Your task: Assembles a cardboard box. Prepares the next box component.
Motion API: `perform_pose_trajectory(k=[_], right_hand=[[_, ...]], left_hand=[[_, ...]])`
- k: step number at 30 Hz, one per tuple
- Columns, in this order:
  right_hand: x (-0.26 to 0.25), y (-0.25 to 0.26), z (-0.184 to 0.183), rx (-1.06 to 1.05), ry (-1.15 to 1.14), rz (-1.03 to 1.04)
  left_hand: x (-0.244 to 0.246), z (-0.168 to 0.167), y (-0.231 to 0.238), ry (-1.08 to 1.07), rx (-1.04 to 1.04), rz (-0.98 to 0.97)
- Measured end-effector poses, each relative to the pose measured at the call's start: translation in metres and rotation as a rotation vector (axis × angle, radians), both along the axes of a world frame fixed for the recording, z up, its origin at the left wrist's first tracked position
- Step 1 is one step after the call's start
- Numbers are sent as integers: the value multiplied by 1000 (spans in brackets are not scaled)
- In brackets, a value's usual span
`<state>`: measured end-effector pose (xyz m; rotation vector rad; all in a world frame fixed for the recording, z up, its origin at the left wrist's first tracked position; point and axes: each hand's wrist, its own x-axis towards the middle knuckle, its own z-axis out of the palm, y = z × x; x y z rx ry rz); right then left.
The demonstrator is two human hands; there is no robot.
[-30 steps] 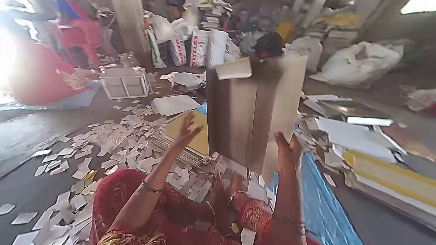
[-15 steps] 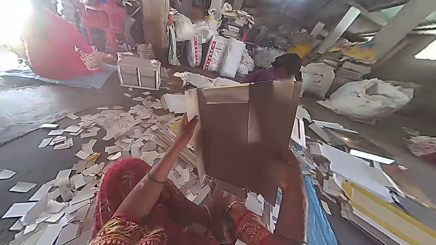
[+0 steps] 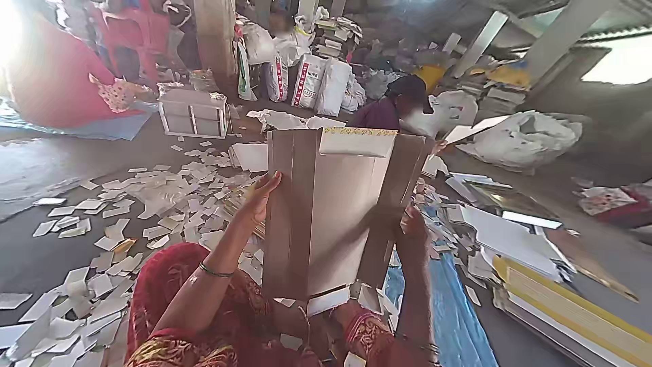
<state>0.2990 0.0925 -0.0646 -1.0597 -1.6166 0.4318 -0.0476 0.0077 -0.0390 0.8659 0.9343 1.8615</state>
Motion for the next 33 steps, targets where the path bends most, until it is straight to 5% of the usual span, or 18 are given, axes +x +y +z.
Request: perform_pose_trajectory(k=[5,9,17,25,29,33], right_hand=[[-12,-14,19,349,-206,-277],[-28,-27,37,603,-376,-314],[-14,-47,42,910,-327,-545],[7,-82,78,606,-296,-56],[7,-102,86,479,-195,94],[5,-92,75,337,-195,531]], left_hand=[[7,-1,2,336,20,144],[21,8,-15,626,74,68],[29,29,-33,1101,404,137],[12,27,-34,1308,461,538],[0,38,-36,1220,801,724],[-9,40,-42,1216,904,883]])
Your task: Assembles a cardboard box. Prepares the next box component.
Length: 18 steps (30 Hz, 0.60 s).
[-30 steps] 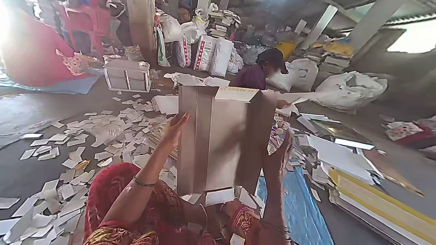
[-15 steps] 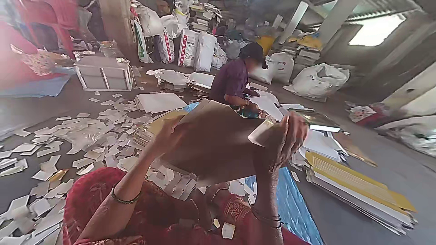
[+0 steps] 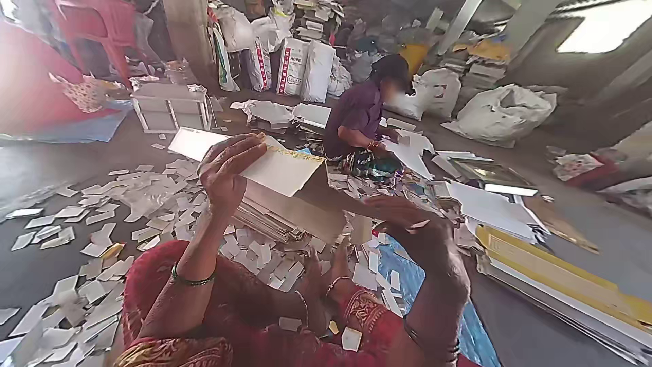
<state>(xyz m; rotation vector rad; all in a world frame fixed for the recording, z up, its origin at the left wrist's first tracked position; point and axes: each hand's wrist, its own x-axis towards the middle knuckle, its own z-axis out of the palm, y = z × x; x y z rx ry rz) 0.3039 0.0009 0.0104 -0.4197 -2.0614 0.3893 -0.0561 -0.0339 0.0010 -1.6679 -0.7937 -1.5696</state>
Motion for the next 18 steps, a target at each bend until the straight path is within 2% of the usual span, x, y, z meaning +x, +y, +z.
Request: perform_pose_trajectory(k=[1,3,5,7,8,10,12,15,18], right_hand=[[-4,7,-6,-33,-49,20],[-15,22,-20,-57,-160,-71],[-24,39,-37,-90,-221,-139],[-24,54,-48,-142,-246,-180],[-22,58,-51,-202,-237,-210],[-18,66,-56,-331,-152,-308],[-12,78,-64,-381,31,-355],[-8,87,-70,-515,366,-237],[-14,87,-72,-656,608,-78]], left_hand=[[-6,-7,5,5,-31,22],[-22,-31,18,5,-218,54],[-37,-52,27,-34,-546,34],[-44,-47,28,-58,-855,-38],[-47,-44,27,-71,-940,-82],[-46,-37,17,-102,-970,-139],[-42,-28,12,-89,-954,-150],[-34,-17,18,-77,-912,-122],[-24,-19,21,-63,-757,-40]])
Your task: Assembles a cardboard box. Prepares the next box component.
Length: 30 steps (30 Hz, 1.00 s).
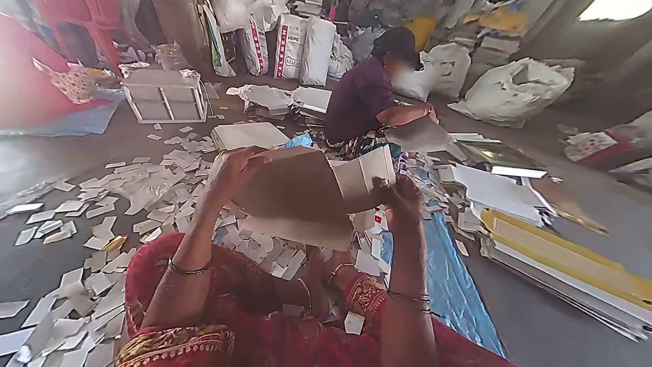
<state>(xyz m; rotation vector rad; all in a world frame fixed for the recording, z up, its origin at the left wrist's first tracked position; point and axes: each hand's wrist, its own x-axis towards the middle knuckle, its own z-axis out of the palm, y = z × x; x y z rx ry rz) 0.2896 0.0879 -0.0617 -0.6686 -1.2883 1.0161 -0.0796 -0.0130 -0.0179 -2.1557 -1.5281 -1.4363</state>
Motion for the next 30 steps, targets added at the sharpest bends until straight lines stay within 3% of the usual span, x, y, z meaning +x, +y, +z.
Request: perform_pose_trajectory(k=[3,10,16,23,26,30], right_hand=[[0,-1,-1,44,143,108],[-3,-7,9,107,200,122],[-6,-13,7,98,-139,209],[-31,-7,-3,19,-115,336],[-39,-5,-14,79,-223,396],[-57,-5,-23,22,-373,310]], left_hand=[[13,4,-4,43,137,89],[27,20,-17,-67,155,173],[22,13,-14,-244,45,235],[-3,8,4,-352,1,366],[-4,-1,-6,-382,10,371],[-6,3,-12,-406,60,400]])
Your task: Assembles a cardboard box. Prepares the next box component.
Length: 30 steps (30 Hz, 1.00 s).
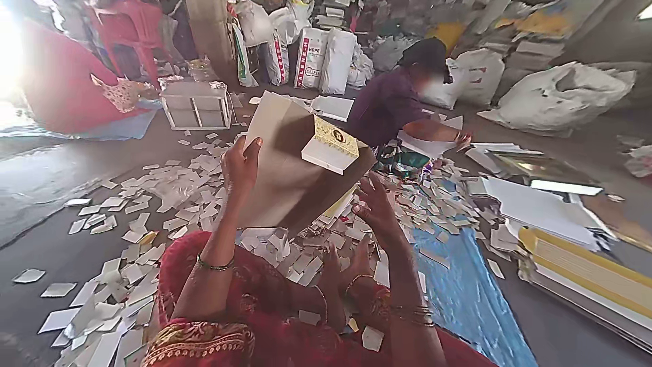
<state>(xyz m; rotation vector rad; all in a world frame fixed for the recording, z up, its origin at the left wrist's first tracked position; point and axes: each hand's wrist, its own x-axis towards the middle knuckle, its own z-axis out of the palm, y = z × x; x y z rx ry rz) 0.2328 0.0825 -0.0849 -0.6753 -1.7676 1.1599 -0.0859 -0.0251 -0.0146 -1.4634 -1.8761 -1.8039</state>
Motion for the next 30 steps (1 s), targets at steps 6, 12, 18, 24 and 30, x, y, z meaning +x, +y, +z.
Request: perform_pose_trajectory(k=[6,12,18,24,30], right_hand=[[-31,-1,-17,57,54,-233],[-19,-19,-6,122,2,-465],[4,-8,-8,-58,300,-487],[24,0,11,-213,663,-493],[52,3,20,-179,758,-594]], left_hand=[[7,20,4,-263,170,-213],[34,24,-29,-416,5,-403],[31,22,-23,-390,-167,-555],[-7,-33,34,-149,-410,-621],[8,-51,47,-426,-478,-728]])
